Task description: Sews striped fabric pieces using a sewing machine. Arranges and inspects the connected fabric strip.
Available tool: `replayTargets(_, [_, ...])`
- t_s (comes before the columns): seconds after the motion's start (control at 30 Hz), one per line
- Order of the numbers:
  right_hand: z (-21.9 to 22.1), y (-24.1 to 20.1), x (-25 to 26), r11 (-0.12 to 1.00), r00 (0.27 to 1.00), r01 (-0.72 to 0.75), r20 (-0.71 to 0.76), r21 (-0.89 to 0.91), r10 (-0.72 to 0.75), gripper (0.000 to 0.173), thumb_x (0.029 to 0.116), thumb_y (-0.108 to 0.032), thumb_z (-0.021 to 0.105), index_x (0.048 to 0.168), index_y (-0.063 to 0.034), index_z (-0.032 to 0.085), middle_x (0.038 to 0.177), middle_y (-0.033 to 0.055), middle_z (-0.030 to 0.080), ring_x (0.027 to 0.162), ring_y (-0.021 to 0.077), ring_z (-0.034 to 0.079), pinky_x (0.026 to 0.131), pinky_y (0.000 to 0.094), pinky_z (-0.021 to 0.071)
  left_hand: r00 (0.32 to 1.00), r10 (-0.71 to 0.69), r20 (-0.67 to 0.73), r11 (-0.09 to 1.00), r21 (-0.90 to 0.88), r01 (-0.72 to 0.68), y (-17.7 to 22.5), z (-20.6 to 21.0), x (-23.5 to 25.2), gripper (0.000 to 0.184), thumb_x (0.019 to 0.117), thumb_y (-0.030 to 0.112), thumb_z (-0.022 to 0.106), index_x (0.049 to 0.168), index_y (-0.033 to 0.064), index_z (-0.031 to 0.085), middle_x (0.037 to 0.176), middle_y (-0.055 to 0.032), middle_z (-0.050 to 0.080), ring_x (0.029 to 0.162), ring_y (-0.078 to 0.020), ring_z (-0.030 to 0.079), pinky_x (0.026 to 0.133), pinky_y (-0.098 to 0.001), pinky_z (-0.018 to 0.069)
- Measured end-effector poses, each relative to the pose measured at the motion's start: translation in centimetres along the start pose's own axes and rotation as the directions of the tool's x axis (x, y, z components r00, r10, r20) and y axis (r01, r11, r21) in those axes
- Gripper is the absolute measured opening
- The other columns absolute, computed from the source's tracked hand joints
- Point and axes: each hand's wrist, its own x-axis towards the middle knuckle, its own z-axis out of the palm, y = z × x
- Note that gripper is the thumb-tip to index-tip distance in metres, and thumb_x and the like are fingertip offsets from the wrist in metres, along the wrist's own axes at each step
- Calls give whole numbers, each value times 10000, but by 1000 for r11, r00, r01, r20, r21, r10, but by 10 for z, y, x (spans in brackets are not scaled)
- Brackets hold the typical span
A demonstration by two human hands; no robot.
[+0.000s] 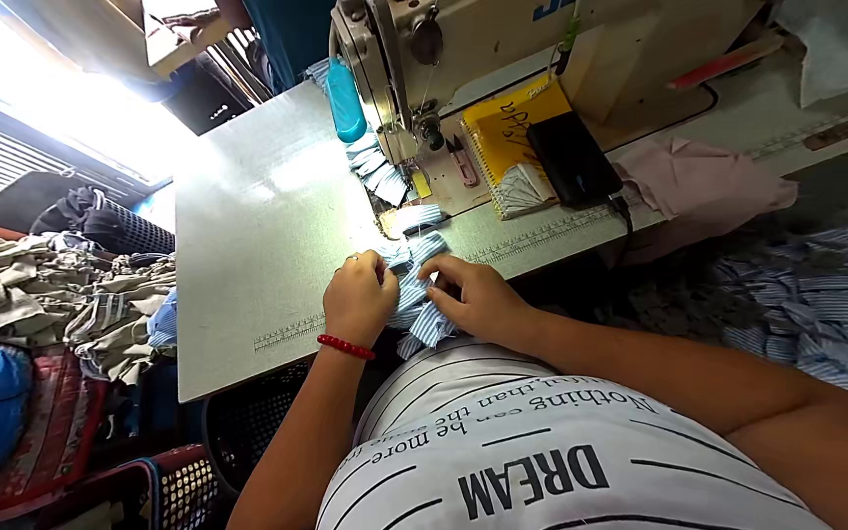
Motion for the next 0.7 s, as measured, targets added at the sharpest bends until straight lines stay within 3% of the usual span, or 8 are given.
replayTargets(0.07, [-3,-1,2,998,999,-34,-20,-46,33,285,980,-115,595,1259,-118,652,741,28,637,629,171,602,599,409,523,999,1,34,998,-69,1,-3,-4,-3,137,976,162,625,1014,53,697,868,-119,673,807,-285,664,708,-517,536])
replayTargets(0.17, [-8,-4,6,994,997,-80,-20,-75,79,378,972,-91,591,1348,-123,614,760,52,646,633,206,607,599,439,523,994,16,111,931,-363,26,-10,-9,-3,95,1003,133,638,1034,52,677,833,-50,683,709,-128,643,681,-346,547])
replayTargets(0.23, [-10,-3,6,992,995,-95,-27,-82,94,385,976,-88,590,1359,-115,616,767,56,650,636,208,607,605,443,526,988,21,154,798,-598,76,-16,-9,-2,83,1013,113,640,1047,40,659,822,-29,675,670,-71,629,649,-252,544])
replayTargets(0.3, [-12,-1,7,992,994,-104,-46,-69,101,354,975,-83,582,1322,-102,646,755,51,641,624,194,595,594,428,521,979,-4,204,658,-737,156,-22,-12,-2,77,1018,88,622,1065,33,649,843,-27,666,682,-66,635,653,-232,561])
replayTargets(0.37, [-15,-1,6,991,991,-129,-40,-43,128,247,980,-75,568,1193,-80,694,733,50,621,620,183,576,588,420,500,980,-18,199,596,-785,170,-27,-13,-4,69,1025,74,600,1074,49,642,871,-12,657,712,-59,633,678,-223,564])
replayTargets(0.47, [-18,-2,6,990,990,-138,-42,-33,137,169,963,-55,553,1039,-73,703,689,38,583,600,171,547,567,410,464,997,-44,60,632,-771,74,-34,-7,-4,82,1047,87,558,1100,49,607,903,-8,632,748,-52,629,719,-240,563])
replayTargets(0.7, [-21,7,5,991,987,-126,-97,35,129,149,964,-79,542,999,-84,686,671,19,559,595,143,530,561,375,447,981,-82,-178,720,-691,-65,-47,-11,1,232,1070,107,473,1259,21,576,1040,-61,640,834,-74,656,784,-291,579])
